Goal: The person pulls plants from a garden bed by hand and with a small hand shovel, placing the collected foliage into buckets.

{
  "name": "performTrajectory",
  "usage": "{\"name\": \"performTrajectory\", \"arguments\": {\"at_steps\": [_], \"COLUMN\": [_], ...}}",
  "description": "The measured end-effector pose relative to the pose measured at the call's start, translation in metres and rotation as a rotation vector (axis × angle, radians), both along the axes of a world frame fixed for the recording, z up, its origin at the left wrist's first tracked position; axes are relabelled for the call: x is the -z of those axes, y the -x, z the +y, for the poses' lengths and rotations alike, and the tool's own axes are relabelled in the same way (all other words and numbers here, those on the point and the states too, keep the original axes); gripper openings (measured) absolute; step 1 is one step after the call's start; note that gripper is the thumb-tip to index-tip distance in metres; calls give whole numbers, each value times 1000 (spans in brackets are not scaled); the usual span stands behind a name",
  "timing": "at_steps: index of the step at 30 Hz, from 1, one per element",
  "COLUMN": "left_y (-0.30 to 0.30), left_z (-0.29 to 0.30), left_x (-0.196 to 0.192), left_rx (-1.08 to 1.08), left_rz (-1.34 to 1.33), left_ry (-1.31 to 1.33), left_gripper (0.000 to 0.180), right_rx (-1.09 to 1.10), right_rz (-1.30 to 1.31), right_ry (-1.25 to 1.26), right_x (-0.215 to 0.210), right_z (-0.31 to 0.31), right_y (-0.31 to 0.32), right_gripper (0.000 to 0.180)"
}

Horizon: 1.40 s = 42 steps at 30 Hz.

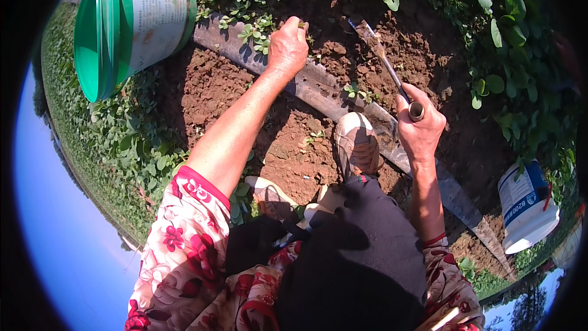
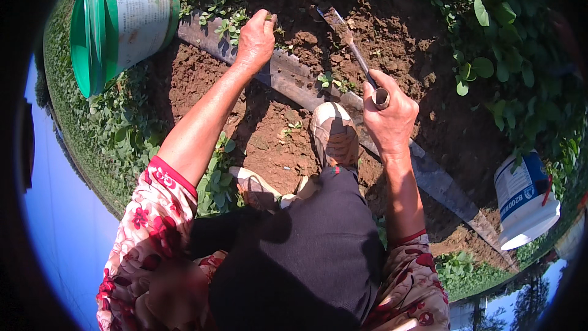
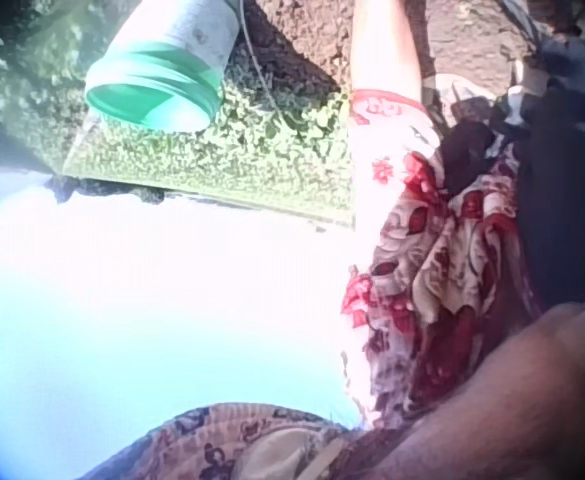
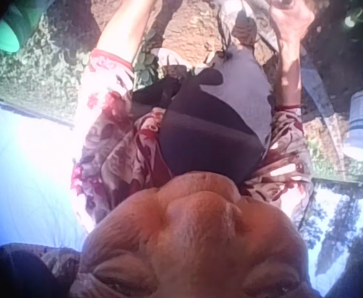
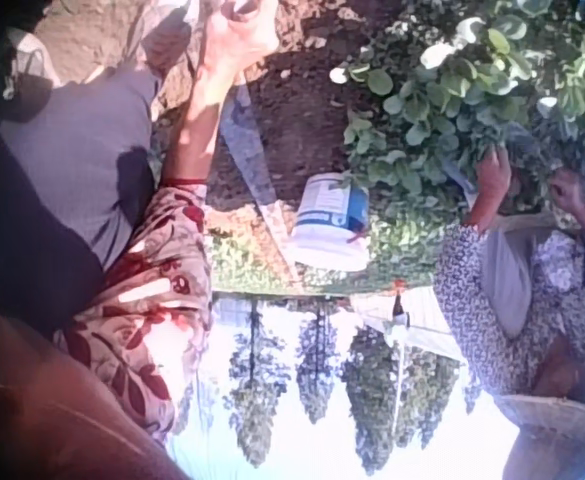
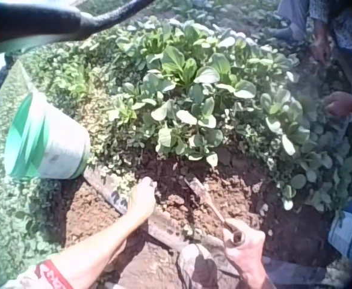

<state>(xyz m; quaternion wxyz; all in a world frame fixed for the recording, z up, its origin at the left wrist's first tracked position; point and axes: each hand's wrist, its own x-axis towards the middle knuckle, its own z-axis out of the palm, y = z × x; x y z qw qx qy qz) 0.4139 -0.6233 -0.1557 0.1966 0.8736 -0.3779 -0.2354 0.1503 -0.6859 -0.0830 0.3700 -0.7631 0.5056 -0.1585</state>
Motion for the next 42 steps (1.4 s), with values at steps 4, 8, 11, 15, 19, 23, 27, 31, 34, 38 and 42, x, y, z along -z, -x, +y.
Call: {"name": "performTrajectory", "arguments": {"at_steps": [4, 8, 11, 15, 19, 23, 27, 31, 34, 38, 42], "left_y": [-12, -1, -20, -12, -19, -21, -34, -32, -37, -36, -7], "left_z": [-10, -64, -99, -117, -117, -111, -107, -88, -73, -90, -111], "left_x": [-7, -12, 7, 11, 10, -3, 6, -17, -29, -22, -4], "left_rx": [9, 146, 154, 317, 292, 380, 341, 266, 177, 406, 418], "left_rz": [-5, -62, -101, -157, -174, -207, -139, 30, 14, -148, -138], "left_ry": [122, 41, -240, -310, -194, -330, -338, -190, -74, -158, -24], "left_gripper": [12, 23, 26, 26, 25, 26, 27, 36, 38, 33, 27], "right_rx": [-49, 31, 114, 152, 75, 48, 119, -144, -170, -29, -86], "right_rz": [-25, 60, -1, 61, 52, 101, -100, -17, 19, 114, 184], "right_ry": [136, 87, 103, 99, 62, 18, 22, 168, 125, 183, 310], "right_x": [-1, 2, 3, 6, -4, 4, 41, 35, 16, 7, 3], "right_z": [-11, -33, -43, -46, -37, -29, -41, -43, -23, -20, -27], "right_y": [-14, -37, -46, -29, -26, -29, -59, -78, -67, -45, -47], "right_gripper": [26, 26, 22, 23, 22, 22, 15, 27, 34, 31, 33]}}
